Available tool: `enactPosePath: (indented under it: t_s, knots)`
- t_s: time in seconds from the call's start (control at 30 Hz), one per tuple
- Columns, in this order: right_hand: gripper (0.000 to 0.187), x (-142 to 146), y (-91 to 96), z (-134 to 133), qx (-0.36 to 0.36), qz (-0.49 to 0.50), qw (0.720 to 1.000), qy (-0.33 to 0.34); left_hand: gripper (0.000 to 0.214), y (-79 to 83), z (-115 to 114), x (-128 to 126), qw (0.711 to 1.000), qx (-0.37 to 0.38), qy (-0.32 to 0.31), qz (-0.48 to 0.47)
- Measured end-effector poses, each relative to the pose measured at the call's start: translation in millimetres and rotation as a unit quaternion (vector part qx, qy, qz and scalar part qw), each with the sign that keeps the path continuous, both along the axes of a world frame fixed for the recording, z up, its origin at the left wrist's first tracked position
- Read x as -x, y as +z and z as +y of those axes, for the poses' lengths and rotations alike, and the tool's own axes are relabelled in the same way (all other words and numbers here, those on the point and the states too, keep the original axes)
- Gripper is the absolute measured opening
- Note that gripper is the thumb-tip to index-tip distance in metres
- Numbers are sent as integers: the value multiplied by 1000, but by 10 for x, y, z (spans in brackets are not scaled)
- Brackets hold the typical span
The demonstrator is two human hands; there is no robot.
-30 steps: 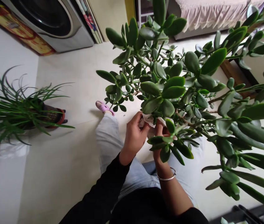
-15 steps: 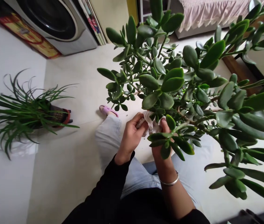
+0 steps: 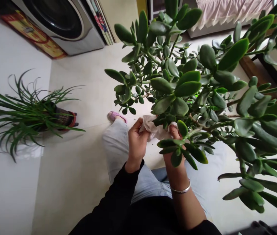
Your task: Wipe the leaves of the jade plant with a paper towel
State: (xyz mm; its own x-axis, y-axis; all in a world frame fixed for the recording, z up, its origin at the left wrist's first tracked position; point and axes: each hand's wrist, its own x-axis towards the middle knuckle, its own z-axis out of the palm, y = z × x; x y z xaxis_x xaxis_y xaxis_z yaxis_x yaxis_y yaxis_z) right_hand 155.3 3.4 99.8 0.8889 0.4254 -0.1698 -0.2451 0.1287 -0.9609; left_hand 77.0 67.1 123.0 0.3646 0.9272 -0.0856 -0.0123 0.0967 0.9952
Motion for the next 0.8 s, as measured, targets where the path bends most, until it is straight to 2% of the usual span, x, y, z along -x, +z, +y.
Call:
enactPosePath:
  t_s: [0.1, 0.17, 0.23, 0.3, 0.4, 0.5, 0.67, 0.8]
  knots:
    - [12, 11, 11, -13, -40, 41, 997, -57, 9, 13, -67, 49, 989, -115, 86, 27]
    - [10, 2, 14, -25, -41, 57, 995, -73, 9, 54, -84, 57, 971, -210, 111, 39]
    - [9, -10, 3, -36, -32, 74, 994, -77, 10, 105, -70, 32, 949, -299, 84, 46]
    - [10, -16, -14, -40, -29, 97, 992, -77, 15, 151, -33, -19, 935, -346, 32, 70]
    - [11, -16, -20, -31, -31, 108, 991, -66, 19, 199, 38, -93, 926, -351, -33, 139]
    - [8, -10, 1, -15, -44, 102, 992, -66, 19, 221, 94, -114, 915, -358, -65, 176]
    - [10, 4, 0, 5, -58, 85, 993, -65, 22, 211, 109, -66, 905, -386, -59, 172]
    - [6, -15, -49, -46, -28, 77, 995, -64, 19, 197, 77, -71, 916, -375, -24, 143]
